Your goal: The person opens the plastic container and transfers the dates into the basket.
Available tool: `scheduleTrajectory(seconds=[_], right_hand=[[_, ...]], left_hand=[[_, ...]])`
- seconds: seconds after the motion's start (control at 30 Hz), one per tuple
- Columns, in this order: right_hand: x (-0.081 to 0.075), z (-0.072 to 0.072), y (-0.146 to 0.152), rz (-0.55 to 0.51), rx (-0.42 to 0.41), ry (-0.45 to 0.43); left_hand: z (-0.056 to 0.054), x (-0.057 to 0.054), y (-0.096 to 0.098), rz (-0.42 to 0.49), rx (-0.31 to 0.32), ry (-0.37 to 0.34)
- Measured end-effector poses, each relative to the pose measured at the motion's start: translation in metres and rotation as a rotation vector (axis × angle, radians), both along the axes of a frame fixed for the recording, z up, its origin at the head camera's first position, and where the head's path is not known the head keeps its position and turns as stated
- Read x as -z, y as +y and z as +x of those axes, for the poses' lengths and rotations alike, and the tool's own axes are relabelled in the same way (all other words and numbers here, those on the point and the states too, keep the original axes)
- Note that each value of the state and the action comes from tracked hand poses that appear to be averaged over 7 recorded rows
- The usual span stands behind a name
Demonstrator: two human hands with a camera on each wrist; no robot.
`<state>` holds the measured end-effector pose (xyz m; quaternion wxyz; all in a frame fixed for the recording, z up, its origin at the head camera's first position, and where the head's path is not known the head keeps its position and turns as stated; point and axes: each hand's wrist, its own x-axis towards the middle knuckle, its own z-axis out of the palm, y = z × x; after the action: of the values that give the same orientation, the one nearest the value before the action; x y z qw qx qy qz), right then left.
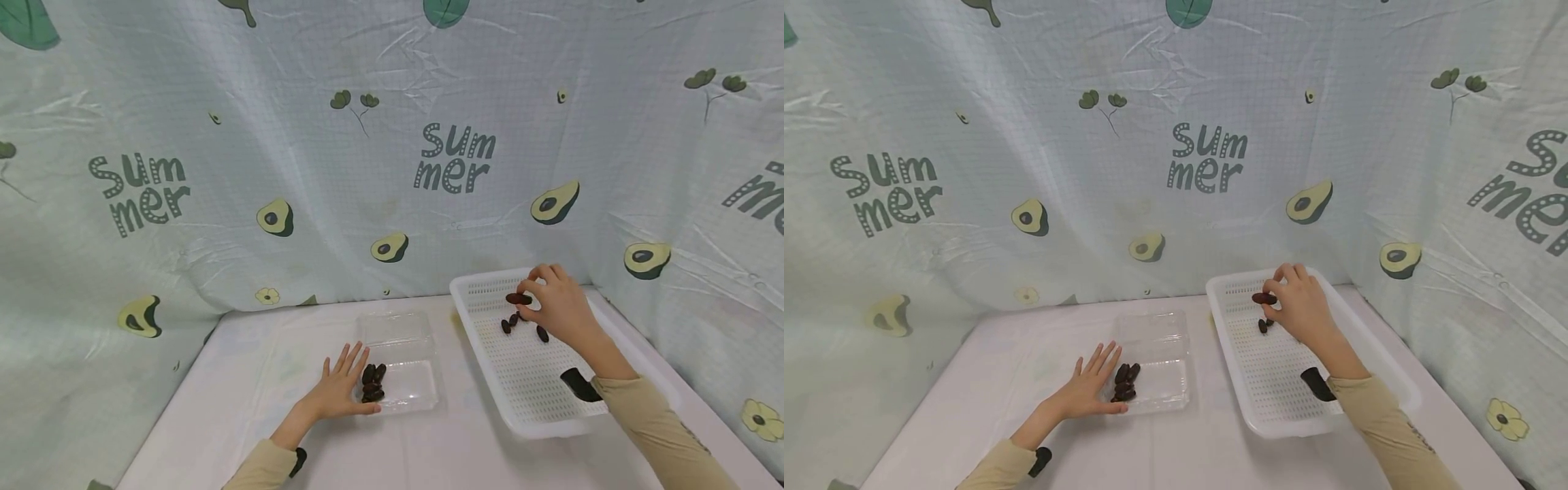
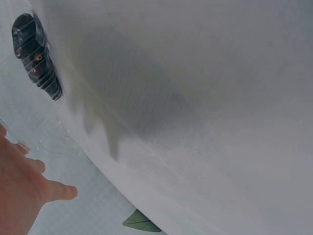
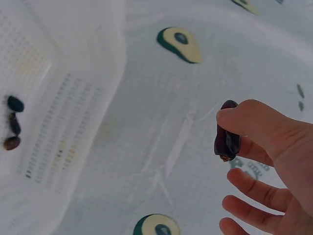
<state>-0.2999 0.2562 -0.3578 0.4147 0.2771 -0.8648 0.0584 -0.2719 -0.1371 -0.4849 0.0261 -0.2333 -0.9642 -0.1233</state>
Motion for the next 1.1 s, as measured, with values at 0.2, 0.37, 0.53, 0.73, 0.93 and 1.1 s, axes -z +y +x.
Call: scheduleTrajectory(seconds=[0.2, 0.37, 0.53, 0.73, 0.93, 1.1], right_hand=[[0.005, -0.025, 0.021, 0.075, 0.097, -0.117], [0.012, -0.044, 0.032, 0.117, 0.134, -0.138], [0.018, -0.057, 0.039, 0.161, 0.190, -0.194], [0.031, -0.072, 0.044, 0.203, 0.234, -0.233], [0.045, -0.085, 0.048, 0.221, 0.255, -0.283], [0.055, -0.091, 0.048, 0.225, 0.256, -0.300]], left_hand=[[0.000, 0.001, -0.001, 0.004, -0.001, -0.004], [0.000, 0.002, -0.002, 0.010, 0.001, -0.006], [-0.001, 0.002, -0.002, 0.008, 0.002, -0.004], [0.000, 0.002, -0.003, 0.011, 0.007, -0.003], [0.001, 0.003, -0.004, 0.015, 0.008, -0.002], [0.001, 0.004, -0.005, 0.012, 0.007, 0.000]])
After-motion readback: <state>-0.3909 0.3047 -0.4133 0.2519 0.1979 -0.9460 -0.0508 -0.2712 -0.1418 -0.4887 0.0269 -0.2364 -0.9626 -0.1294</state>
